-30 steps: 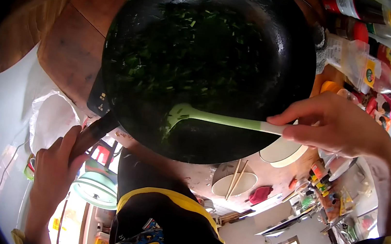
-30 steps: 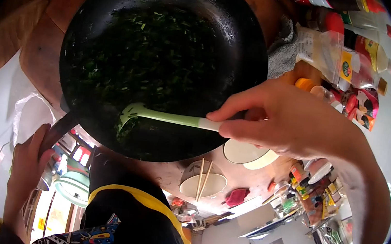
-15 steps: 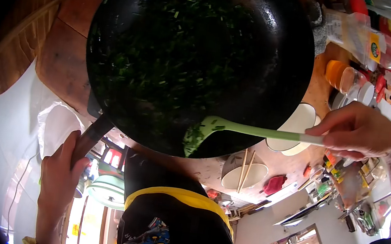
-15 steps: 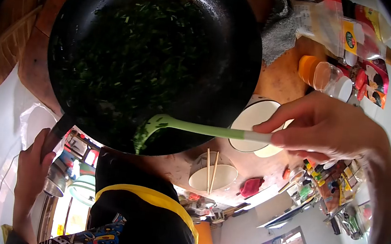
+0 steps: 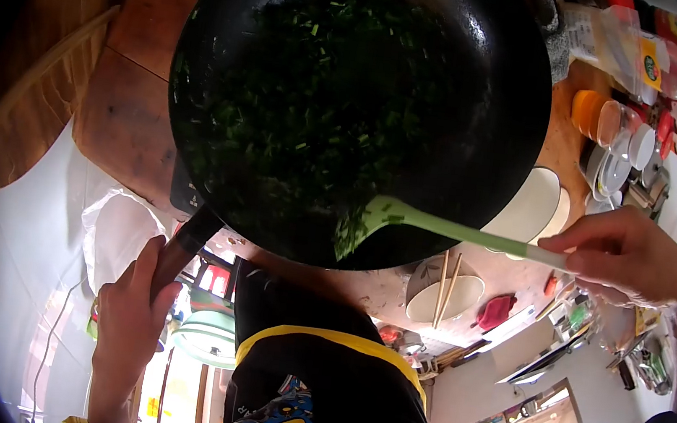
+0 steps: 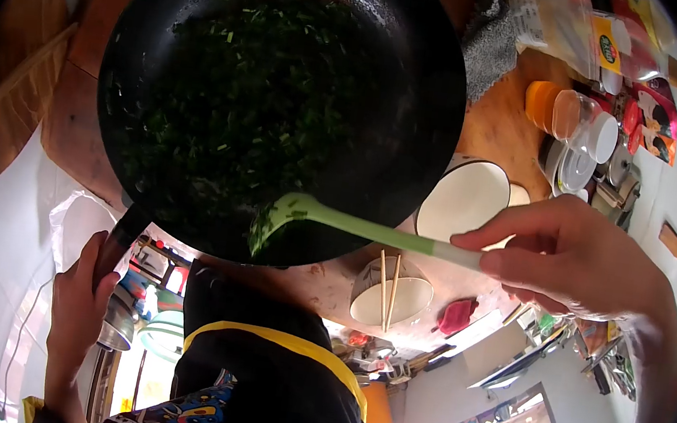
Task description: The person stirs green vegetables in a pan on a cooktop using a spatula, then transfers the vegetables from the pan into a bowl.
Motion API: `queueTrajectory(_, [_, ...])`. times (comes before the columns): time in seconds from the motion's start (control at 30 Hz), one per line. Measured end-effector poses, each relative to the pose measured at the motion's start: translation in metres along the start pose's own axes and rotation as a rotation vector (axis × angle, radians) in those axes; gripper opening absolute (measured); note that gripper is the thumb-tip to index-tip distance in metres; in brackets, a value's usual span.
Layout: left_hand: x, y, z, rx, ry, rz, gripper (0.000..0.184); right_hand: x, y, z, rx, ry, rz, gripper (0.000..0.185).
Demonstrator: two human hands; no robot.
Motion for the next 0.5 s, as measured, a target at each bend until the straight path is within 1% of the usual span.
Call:
queueTrajectory(0.07, [0.002, 0.0, -0.001, 0.004, -0.004, -0.004, 0.052, -0.003, -0.006, -0.001, 0.031, 0.051, 0.036, 0.026])
queueTrajectory(0.17, [0.001, 0.001, -0.002, 0.005, -0.014, -0.003, 0.051, -0.018, -0.013, 0.011, 0.019, 0.008, 0.046, 0.027])
queueTrajectory(0.23, [0.001, 0.0, 0.0, 0.007, -0.017, -0.004, 0.051, -0.012, -0.014, 0.022, 0.048, 0.112, 0.003, 0.028])
queueTrajectory(0.27, [0.001, 0.0, 0.0, -0.019, -0.041, -0.01, 0.05, -0.012, -0.011, 0.023, 0.048, 0.113, 0.005, 0.028])
queueTrajectory(0.33, [0.002, -0.001, -0.002, -0.044, -0.064, -0.016, 0.05, 0.009, 0.0, 0.008, 0.024, -0.043, -0.031, 0.028])
queueTrajectory(0.4, [0.002, -0.001, 0.0, 0.015, -0.003, 0.027, 0.05, 0.019, 0.008, 0.0, 0.014, -0.066, 0.002, 0.027])
queueTrajectory(0.43, [0.001, -0.001, 0.0, 0.013, -0.002, 0.028, 0.05, 0.02, 0.01, -0.013, -0.143, -0.138, -0.008, 0.027])
queueTrajectory(0.5, [0.001, 0.001, 0.0, 0.006, -0.03, -0.013, 0.049, -0.002, -0.006, -0.032, -0.173, -0.234, 0.0, 0.025])
Point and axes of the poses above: each hand's wrist, its own y-axis towards the middle knuckle, its own x-axis out of the palm, z = x × y, the point moved 8 cm from there along y, towards the middle knuckle, and after that the axes turned 15 degrees about y, right-handed, at the moved point
